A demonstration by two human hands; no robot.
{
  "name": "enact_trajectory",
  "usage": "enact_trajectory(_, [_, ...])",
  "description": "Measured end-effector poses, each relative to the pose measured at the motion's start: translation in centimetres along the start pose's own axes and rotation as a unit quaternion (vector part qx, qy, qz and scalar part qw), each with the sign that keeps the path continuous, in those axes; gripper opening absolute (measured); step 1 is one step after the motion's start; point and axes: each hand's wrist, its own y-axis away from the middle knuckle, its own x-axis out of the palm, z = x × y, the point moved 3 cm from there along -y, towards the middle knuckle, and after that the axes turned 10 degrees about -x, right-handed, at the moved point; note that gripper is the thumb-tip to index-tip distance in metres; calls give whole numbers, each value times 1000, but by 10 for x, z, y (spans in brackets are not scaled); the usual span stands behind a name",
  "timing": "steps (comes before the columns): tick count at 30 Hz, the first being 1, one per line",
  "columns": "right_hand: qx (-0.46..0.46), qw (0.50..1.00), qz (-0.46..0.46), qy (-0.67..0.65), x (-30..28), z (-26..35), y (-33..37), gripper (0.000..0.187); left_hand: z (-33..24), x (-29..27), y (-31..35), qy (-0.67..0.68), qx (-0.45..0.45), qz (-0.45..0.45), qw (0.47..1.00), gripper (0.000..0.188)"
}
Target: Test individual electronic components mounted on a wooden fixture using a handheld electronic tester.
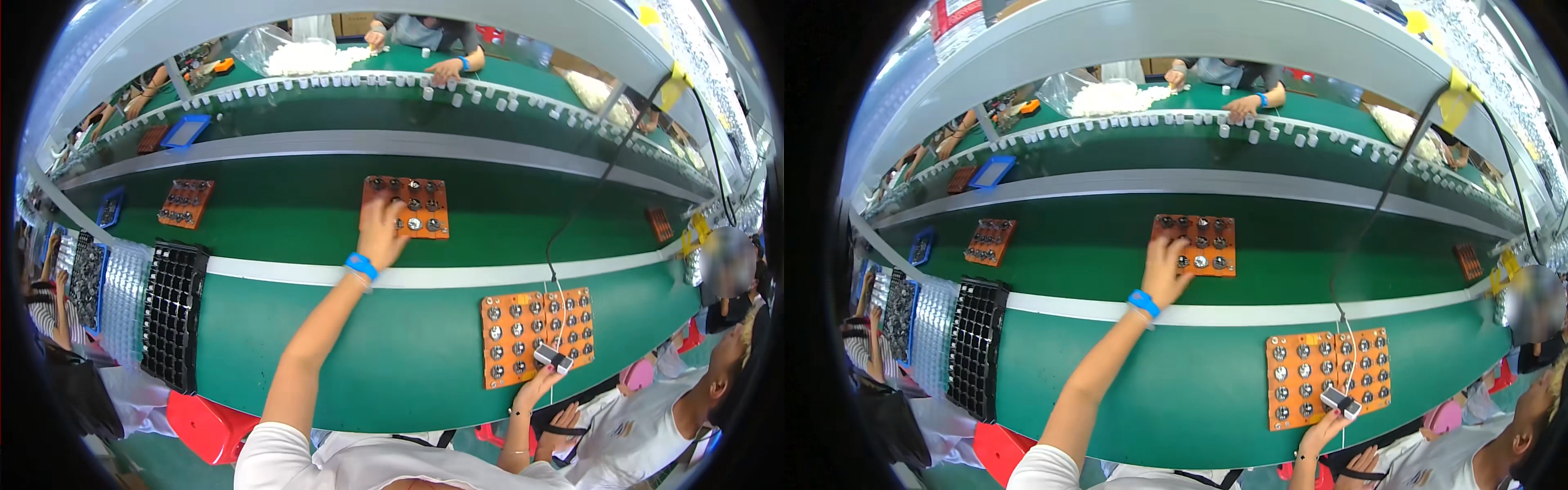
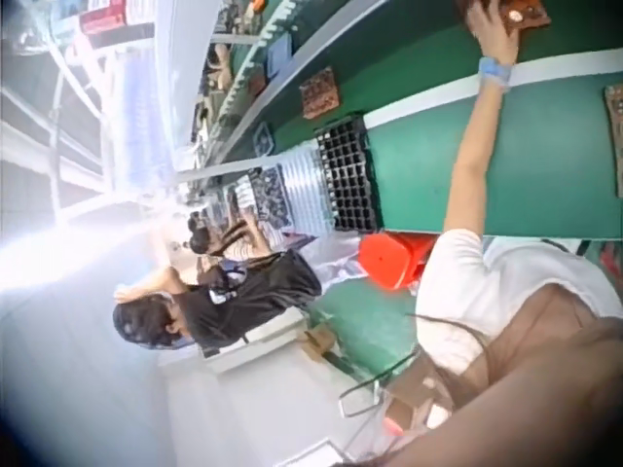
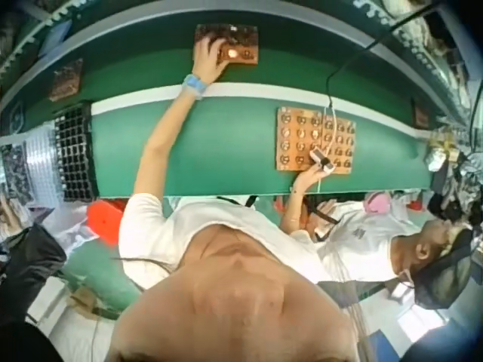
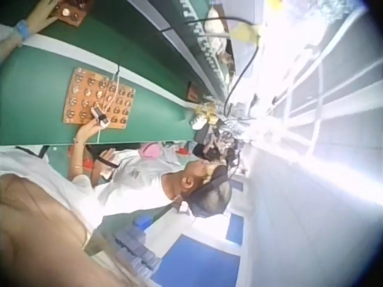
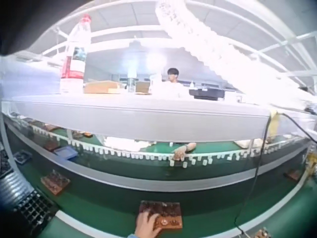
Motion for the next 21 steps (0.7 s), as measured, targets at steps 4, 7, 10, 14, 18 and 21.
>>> enact_trajectory(4, [2, 1000, 20, 11, 2, 2, -1, 50, -76, 47, 42, 245, 150, 213, 934, 36])
enact_trajectory(7, [17, 1000, 7, 5, 1, 3, -1, 49, -112, 72, 75, 322, 178, 308, 877, 28])
enact_trajectory(10, [18, 999, -22, 22, 0, 4, 0, 50, -117, 80, 90, 315, 151, 361, 865, 26])
enact_trajectory(14, [23, 995, -50, -81, 5, -1, -5, 48, -107, 61, 98, 294, 174, 307, 888, 25])
enact_trajectory(18, [50, 993, -74, -81, 11, -8, -12, 46, -83, 21, 137, 267, 137, 304, 904, 24])
enact_trajectory(21, [66, 990, -8, -123, 32, -7, -10, 43, -60, -29, 188, 274, 67, 241, 928, 25])
